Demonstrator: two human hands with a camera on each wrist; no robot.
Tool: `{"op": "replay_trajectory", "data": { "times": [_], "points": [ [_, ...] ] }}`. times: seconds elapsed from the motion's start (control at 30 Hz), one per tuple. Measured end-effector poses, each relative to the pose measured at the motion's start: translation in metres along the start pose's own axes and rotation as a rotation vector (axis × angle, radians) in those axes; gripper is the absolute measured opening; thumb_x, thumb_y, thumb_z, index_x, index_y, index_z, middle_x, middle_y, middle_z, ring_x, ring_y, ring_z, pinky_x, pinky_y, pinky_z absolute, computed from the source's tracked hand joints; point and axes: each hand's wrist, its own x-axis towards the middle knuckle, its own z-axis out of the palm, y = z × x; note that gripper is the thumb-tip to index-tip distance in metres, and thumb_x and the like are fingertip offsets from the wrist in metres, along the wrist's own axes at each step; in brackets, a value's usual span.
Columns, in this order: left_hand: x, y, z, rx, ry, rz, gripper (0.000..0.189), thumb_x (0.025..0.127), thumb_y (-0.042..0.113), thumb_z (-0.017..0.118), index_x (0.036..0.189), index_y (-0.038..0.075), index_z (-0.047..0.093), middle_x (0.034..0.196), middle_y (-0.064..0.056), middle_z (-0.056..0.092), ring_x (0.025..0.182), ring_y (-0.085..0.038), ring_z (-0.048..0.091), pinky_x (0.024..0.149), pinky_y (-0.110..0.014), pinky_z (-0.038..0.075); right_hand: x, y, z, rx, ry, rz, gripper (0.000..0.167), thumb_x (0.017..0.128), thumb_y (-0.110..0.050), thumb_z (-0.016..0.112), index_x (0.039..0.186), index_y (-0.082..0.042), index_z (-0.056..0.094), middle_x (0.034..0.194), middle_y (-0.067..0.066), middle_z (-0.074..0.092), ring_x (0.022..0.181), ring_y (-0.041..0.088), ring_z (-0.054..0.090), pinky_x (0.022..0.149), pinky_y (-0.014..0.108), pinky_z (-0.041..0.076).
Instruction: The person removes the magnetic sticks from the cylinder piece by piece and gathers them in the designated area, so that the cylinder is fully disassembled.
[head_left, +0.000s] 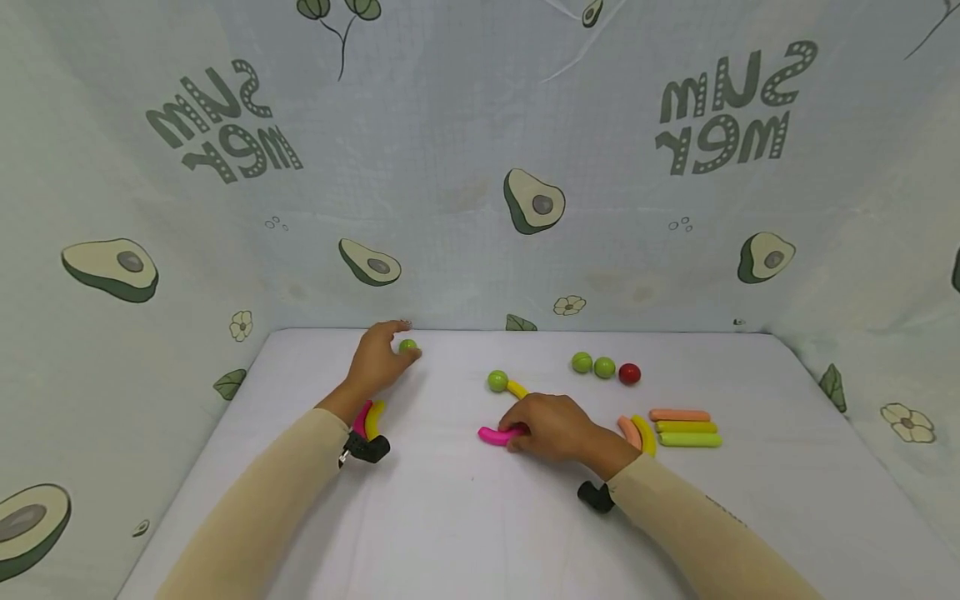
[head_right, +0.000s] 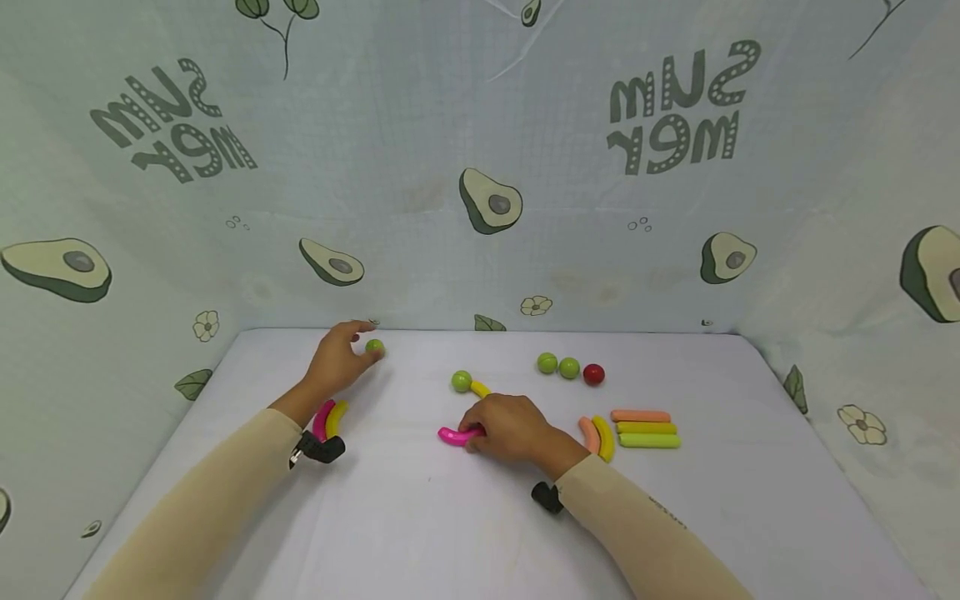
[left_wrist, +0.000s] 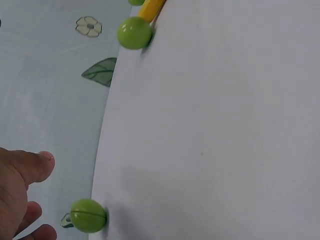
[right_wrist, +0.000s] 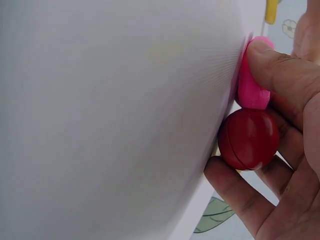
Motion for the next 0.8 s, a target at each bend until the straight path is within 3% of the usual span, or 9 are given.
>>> {"op": "replay_trajectory", "data": {
  "times": [0.17, 0.37, 0.6, 0.8],
  "points": [
    [-0.017, 0.015, 0.008, -0.003, -0.028, 0.044, 0.051, 0.091, 0.023, 0.081, 0.136, 0.007, 0.063, 0.144, -0.016, 0.055, 0.136, -0.036, 0.048, 0.113, -0.052, 0.038, -0.001, -0.001, -0.001, 0.001, -0.01, 0.008, 0.024, 0.085, -0.026, 0.086, 0.108, -0.025, 0.079, 0.098, -0.017, 0.068, 0.087, 0.006, 0.055, 0.079, 0.034, 0.05],
    [-0.042, 0.031, 0.02, 0.006, -0.064, 0.1, 0.047, 0.09, 0.021, 0.082, 0.132, 0.008, 0.067, 0.135, -0.012, 0.062, 0.125, -0.034, 0.057, 0.105, -0.049, 0.046, -0.003, -0.003, -0.004, 0.004, -0.028, 0.011, 0.029, 0.087, -0.012, 0.077, 0.113, -0.025, 0.078, 0.106, -0.015, 0.068, 0.096, 0.008, 0.058, 0.081, 0.035, 0.051],
    [-0.068, 0.041, 0.032, -0.005, -0.144, 0.092, 0.044, 0.09, 0.024, 0.082, 0.13, 0.012, 0.068, 0.132, -0.006, 0.064, 0.126, -0.027, 0.057, 0.106, -0.047, 0.047, -0.006, -0.007, -0.005, 0.015, -0.072, 0.077, 0.038, 0.094, -0.002, 0.068, 0.123, -0.025, 0.074, 0.123, -0.012, 0.067, 0.12, 0.014, 0.059, 0.098, 0.043, 0.051],
    [-0.083, 0.044, 0.039, 0.022, -0.194, 0.124, 0.042, 0.091, 0.025, 0.08, 0.129, 0.012, 0.068, 0.124, -0.003, 0.067, 0.115, -0.024, 0.061, 0.099, -0.043, 0.051, -0.007, -0.008, -0.005, -0.001, -0.051, 0.079, 0.04, 0.096, -0.003, 0.068, 0.129, -0.025, 0.071, 0.128, -0.009, 0.066, 0.122, 0.015, 0.059, 0.101, 0.044, 0.05]
  ]
}}
